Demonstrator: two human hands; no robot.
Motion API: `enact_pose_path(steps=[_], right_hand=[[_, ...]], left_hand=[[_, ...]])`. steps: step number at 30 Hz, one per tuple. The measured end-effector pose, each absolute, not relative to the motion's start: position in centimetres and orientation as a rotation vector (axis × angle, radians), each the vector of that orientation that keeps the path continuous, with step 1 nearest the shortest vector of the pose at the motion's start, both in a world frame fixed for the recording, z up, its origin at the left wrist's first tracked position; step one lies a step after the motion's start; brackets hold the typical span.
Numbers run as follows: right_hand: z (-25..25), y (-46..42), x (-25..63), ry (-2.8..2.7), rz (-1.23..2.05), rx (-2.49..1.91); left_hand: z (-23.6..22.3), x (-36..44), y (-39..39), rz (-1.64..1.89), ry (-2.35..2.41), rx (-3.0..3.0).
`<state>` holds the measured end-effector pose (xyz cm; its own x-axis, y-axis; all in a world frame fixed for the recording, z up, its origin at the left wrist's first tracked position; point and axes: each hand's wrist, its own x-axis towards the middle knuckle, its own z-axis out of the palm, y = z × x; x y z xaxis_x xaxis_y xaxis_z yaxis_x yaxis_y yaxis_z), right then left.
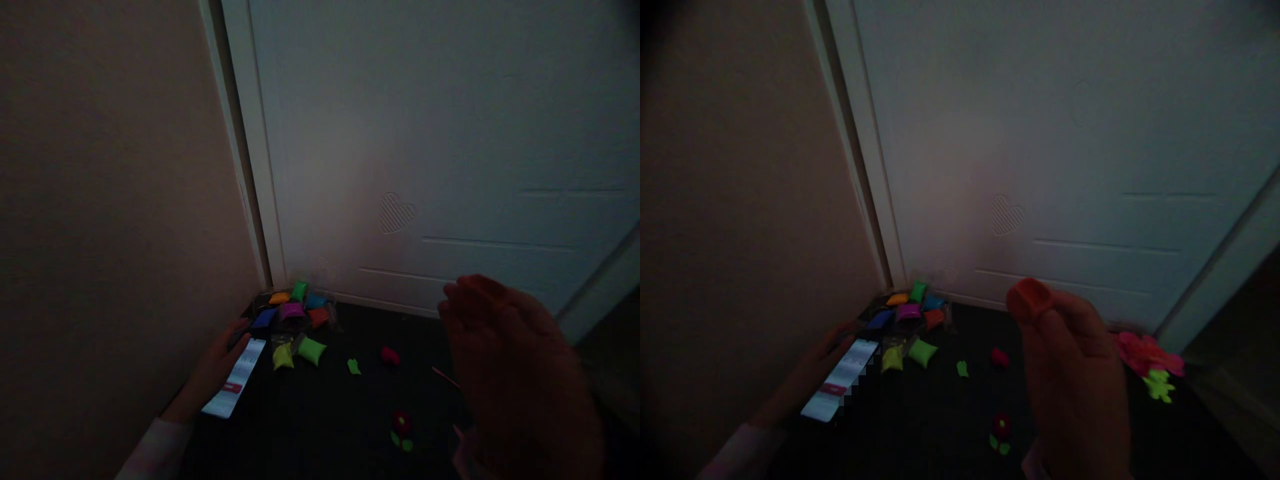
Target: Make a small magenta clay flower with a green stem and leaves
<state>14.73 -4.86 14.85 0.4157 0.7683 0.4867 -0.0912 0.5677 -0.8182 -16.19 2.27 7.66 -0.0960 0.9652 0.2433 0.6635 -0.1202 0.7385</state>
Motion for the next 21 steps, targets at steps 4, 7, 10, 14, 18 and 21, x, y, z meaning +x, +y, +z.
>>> enact_pose_path(steps=[4,7,10,14,18,21], right_hand=[[15.2,-4.5,13.8,-0.875,0.669,-0.799],[14.8,-4.2,13.6,-0.907,0.682,-0.840],[14.6,-4.2,13.6,-0.966,0.664,-0.814],[14.8,-4.1,13.8,-1.044,0.644,-0.726],[15.0,-4.1,14.0,-1.111,0.645,-0.727],[14.9,-4.0,14.1,-1.169,0.645,-0.763]], left_hand=[[12.6,-11.7,0.3,1.225,1.526,1.831],[15.3,-7.4,-0.9,1.347,1.231,1.915],[16.6,-3.3,-1.5,1.383,1.011,1.846],[16.7,0.5,-1.3,1.337,0.688,1.773],[16.3,2.1,-0.9,1.317,0.591,1.587],[16.0,2.2,-0.8,1.431,0.584,1.540]])
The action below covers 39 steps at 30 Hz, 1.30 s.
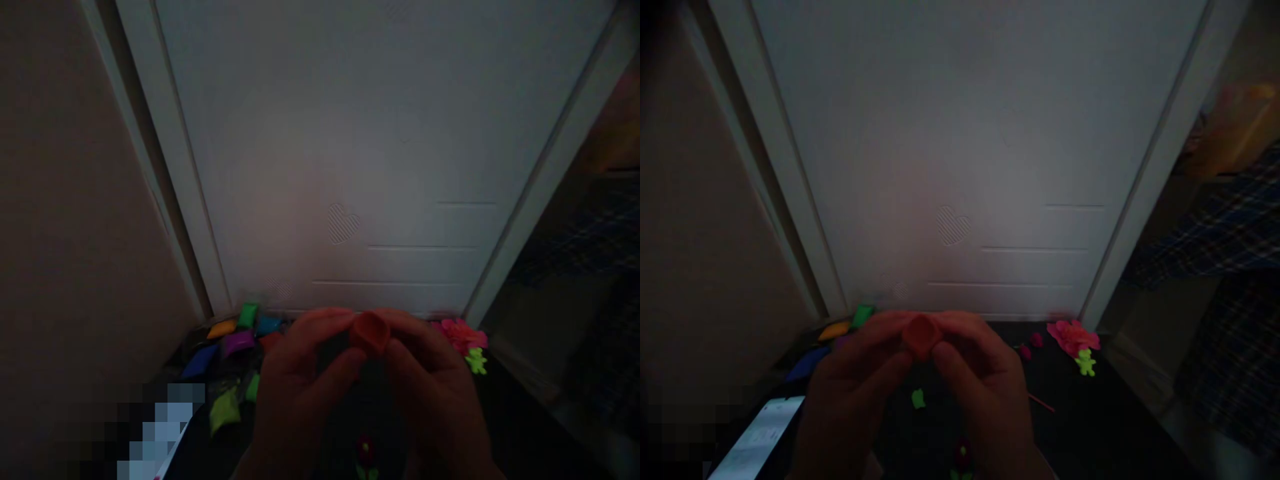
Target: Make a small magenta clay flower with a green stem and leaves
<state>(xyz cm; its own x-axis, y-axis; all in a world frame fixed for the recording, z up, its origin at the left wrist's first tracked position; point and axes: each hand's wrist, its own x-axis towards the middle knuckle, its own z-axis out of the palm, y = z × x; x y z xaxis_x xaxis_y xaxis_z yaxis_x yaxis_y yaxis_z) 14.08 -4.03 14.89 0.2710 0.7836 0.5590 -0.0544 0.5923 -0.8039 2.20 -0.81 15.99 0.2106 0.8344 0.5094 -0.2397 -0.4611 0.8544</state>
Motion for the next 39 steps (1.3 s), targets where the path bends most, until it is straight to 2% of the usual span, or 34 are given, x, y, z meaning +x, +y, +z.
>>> enact_pose_path(steps=[13,18,28,39], right_hand=[[15.9,-4.1,14.5,-1.232,0.634,-0.955],[15.6,-4.2,14.3,-1.255,0.642,-0.932],[14.4,-3.9,14.0,-1.253,0.645,-0.795],[14.3,-3.7,13.8,-1.262,0.636,-0.762]], left_hand=[[16.2,1.7,-0.4,1.350,0.468,1.296],[16.3,1.4,-0.3,1.361,0.500,1.312],[15.0,1.5,0.3,1.491,0.250,1.374],[15.4,1.4,0.1,1.537,0.321,1.493]])
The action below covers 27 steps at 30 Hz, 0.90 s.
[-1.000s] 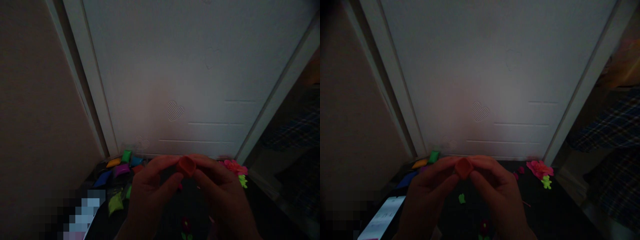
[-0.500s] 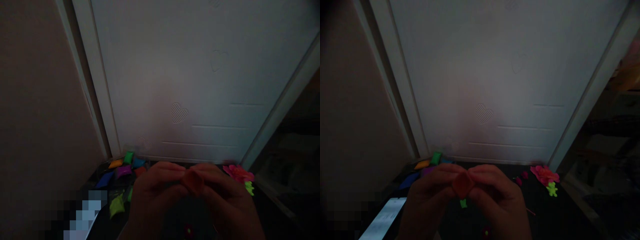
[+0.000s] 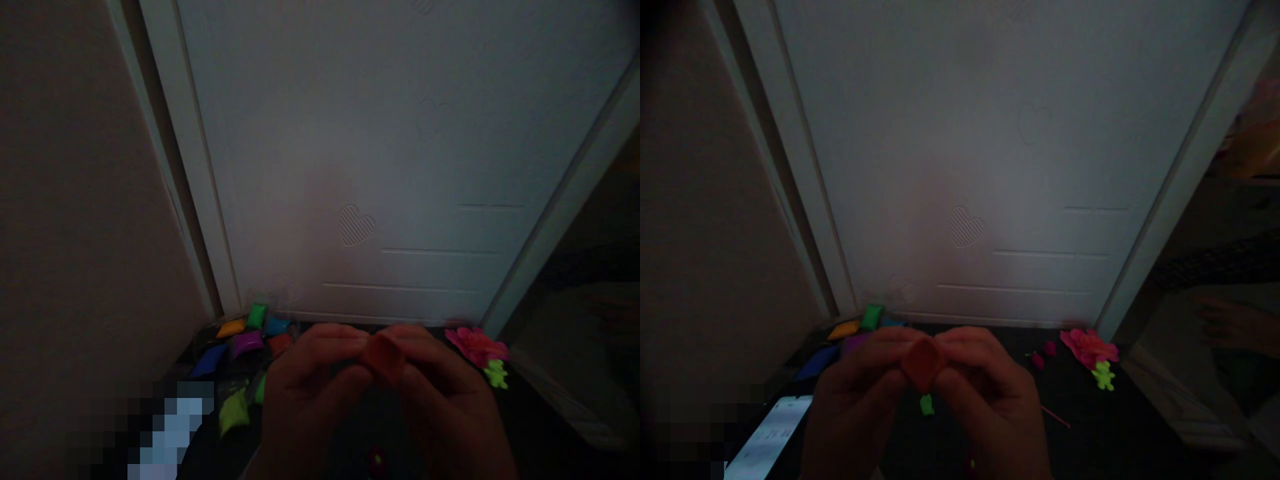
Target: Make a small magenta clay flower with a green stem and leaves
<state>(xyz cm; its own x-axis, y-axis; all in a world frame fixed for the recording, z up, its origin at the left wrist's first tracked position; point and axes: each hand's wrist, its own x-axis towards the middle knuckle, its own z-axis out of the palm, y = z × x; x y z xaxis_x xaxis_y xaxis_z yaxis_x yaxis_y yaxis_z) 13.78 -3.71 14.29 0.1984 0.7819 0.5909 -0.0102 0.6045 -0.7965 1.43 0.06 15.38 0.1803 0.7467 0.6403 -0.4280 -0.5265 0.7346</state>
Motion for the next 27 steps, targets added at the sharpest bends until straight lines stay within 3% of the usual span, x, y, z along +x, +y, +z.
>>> enact_pose_path(steps=[12,27], right_hand=[[14.1,-3.4,13.8,-1.260,0.593,-0.768],[14.5,-3.2,12.9,-1.095,0.531,-0.755]], left_hand=[[15.2,1.4,0.1,1.558,0.438,1.642],[15.1,2.4,0.2,1.436,0.356,1.311]])
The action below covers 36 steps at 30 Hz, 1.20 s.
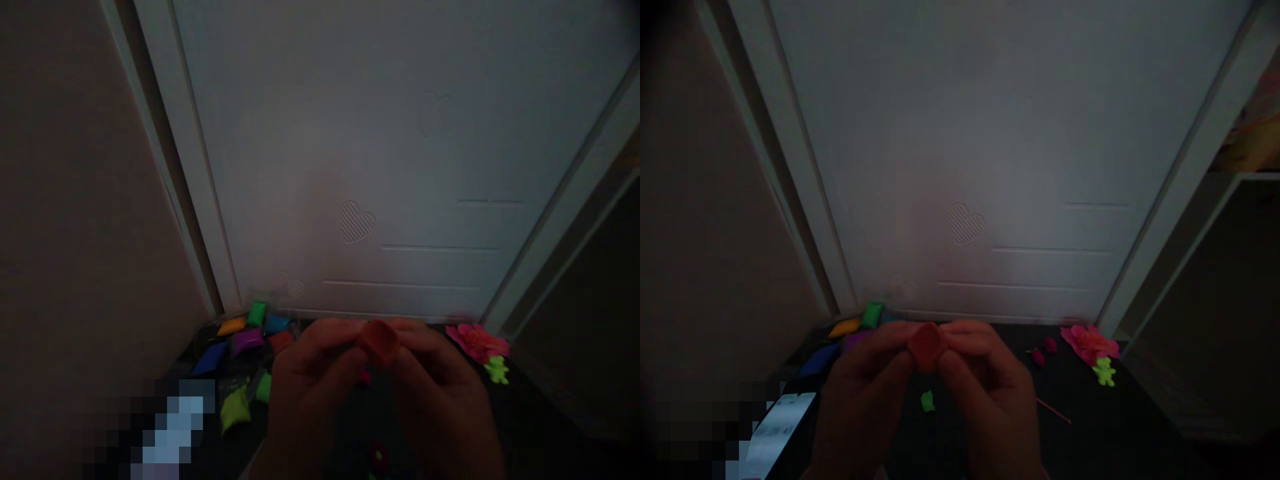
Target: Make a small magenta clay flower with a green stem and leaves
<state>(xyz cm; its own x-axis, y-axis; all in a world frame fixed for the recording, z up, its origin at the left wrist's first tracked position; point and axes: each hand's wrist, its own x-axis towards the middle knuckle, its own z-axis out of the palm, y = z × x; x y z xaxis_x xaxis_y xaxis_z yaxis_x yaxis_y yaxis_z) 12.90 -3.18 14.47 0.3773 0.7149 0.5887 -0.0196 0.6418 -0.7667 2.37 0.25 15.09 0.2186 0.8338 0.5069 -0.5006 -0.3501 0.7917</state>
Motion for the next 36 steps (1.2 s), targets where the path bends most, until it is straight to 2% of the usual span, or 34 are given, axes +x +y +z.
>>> enact_pose_path(steps=[6,16,24,36], right_hand=[[14.4,-3.2,12.7,-1.072,0.523,-0.775],[14.5,-3.3,14.0,-1.195,0.545,-0.877],[14.4,-3.1,14.0,-1.218,0.479,-0.895],[14.5,-3.1,14.1,-1.274,0.328,-0.934]], left_hand=[[14.7,2.3,0.3,1.436,0.285,1.362],[15.4,1.7,0.5,1.211,0.247,1.173],[15.4,1.8,0.3,1.381,0.556,1.418],[15.6,1.8,0.2,1.428,0.549,1.503]])
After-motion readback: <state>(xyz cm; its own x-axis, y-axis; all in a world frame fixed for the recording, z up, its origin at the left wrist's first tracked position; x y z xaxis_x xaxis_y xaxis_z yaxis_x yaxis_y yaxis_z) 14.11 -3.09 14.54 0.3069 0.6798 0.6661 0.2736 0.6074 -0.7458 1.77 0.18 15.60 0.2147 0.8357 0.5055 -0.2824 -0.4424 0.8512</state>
